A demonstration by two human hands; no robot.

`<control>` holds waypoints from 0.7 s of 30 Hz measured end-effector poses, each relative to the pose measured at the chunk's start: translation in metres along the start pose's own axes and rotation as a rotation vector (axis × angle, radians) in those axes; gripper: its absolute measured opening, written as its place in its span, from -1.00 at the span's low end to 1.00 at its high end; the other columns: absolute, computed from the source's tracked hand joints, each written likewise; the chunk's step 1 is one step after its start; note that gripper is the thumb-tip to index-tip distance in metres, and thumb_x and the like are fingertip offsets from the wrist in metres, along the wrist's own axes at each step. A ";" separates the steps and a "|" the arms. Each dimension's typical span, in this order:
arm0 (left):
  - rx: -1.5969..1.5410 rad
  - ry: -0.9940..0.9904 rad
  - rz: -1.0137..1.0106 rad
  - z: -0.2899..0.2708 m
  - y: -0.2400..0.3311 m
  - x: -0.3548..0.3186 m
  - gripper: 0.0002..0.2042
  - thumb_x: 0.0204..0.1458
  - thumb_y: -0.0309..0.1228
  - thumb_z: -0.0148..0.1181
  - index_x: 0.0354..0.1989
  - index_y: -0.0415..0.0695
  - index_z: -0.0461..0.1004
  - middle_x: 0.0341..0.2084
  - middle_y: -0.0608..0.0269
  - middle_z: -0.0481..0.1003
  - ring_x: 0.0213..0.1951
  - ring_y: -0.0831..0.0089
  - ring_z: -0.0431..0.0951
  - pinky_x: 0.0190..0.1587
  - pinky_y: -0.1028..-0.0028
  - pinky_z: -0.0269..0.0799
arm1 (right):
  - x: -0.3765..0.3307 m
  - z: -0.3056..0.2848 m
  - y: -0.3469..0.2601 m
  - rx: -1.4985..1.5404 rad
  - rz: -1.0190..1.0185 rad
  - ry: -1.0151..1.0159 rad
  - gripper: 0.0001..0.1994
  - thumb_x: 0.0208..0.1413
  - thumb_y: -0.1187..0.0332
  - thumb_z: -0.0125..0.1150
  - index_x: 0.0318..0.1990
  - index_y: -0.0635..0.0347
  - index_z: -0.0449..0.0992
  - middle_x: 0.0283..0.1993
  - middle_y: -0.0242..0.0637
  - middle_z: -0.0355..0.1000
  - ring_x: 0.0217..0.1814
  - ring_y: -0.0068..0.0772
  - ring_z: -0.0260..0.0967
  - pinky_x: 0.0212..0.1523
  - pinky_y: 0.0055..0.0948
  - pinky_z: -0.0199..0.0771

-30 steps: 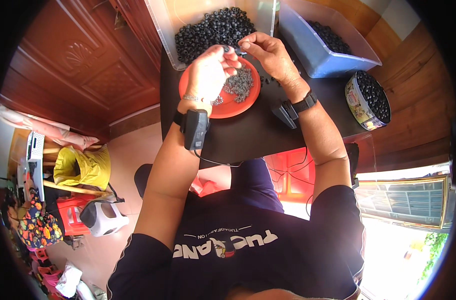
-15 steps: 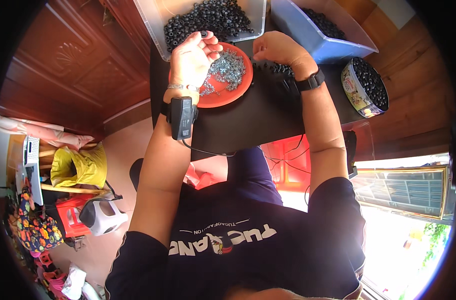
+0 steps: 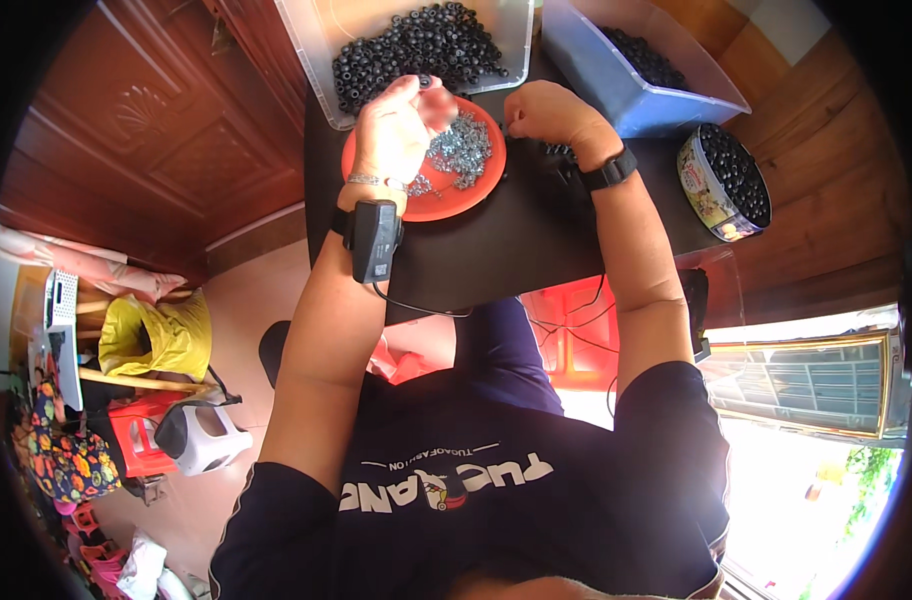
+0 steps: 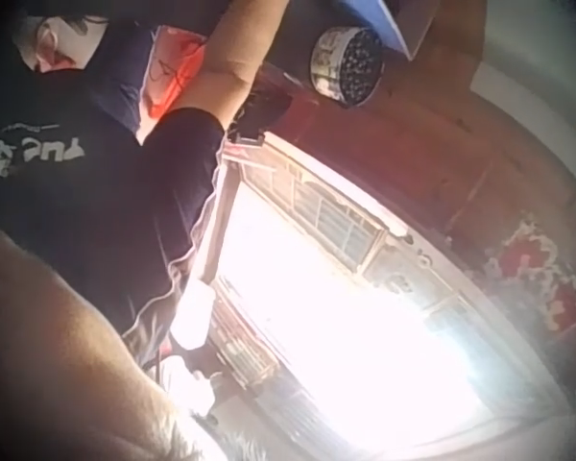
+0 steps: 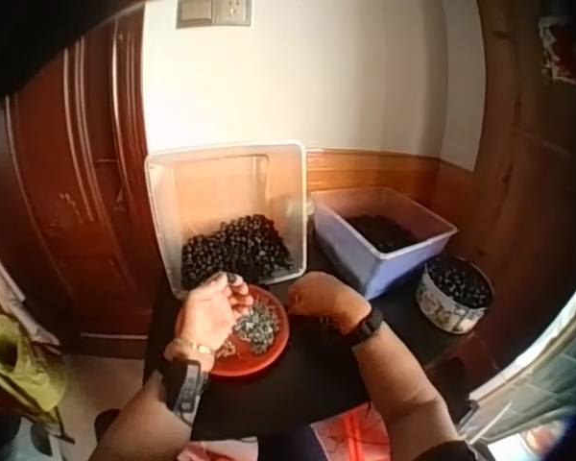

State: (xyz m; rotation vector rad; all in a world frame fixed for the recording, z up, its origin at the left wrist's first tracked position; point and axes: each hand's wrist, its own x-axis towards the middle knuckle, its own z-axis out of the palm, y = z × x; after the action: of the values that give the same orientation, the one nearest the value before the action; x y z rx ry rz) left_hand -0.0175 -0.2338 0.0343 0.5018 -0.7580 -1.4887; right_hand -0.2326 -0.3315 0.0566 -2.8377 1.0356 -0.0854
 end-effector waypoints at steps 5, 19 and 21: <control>0.078 -0.004 0.002 0.015 -0.011 -0.006 -0.75 0.14 -0.26 -0.06 -0.29 -0.20 0.43 -0.36 0.19 0.47 -0.33 0.34 0.49 -0.25 0.41 0.35 | 0.002 -0.005 -0.005 0.818 -0.059 0.344 -0.83 0.07 0.40 0.16 -0.19 0.20 0.55 -0.36 -0.38 0.53 -0.31 -0.55 0.41 -0.29 -0.54 0.37; 0.094 -0.091 -0.042 0.029 -0.018 -0.012 -0.79 0.12 -0.30 -0.03 -0.31 -0.19 0.44 -0.39 0.20 0.50 -0.37 0.38 0.51 -0.30 0.48 0.36 | -0.010 -0.018 -0.039 1.219 -0.313 0.312 -0.84 0.13 0.44 0.15 -0.17 0.26 0.54 -0.32 -0.39 0.51 -0.21 -0.59 0.42 -0.06 -0.55 0.40; 0.104 -0.081 -0.045 0.029 -0.018 -0.012 -0.79 0.12 -0.30 -0.03 -0.31 -0.19 0.43 -0.39 0.20 0.50 -0.37 0.38 0.50 -0.30 0.48 0.36 | -0.009 -0.018 -0.039 1.230 -0.317 0.303 -0.84 0.13 0.44 0.15 -0.17 0.27 0.54 -0.32 -0.38 0.51 -0.21 -0.58 0.42 -0.06 -0.56 0.40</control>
State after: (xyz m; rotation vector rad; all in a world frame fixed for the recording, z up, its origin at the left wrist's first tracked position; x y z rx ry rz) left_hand -0.0495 -0.2181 0.0393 0.5420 -0.8967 -1.5239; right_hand -0.2162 -0.2981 0.0793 -1.8055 0.3001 -0.8563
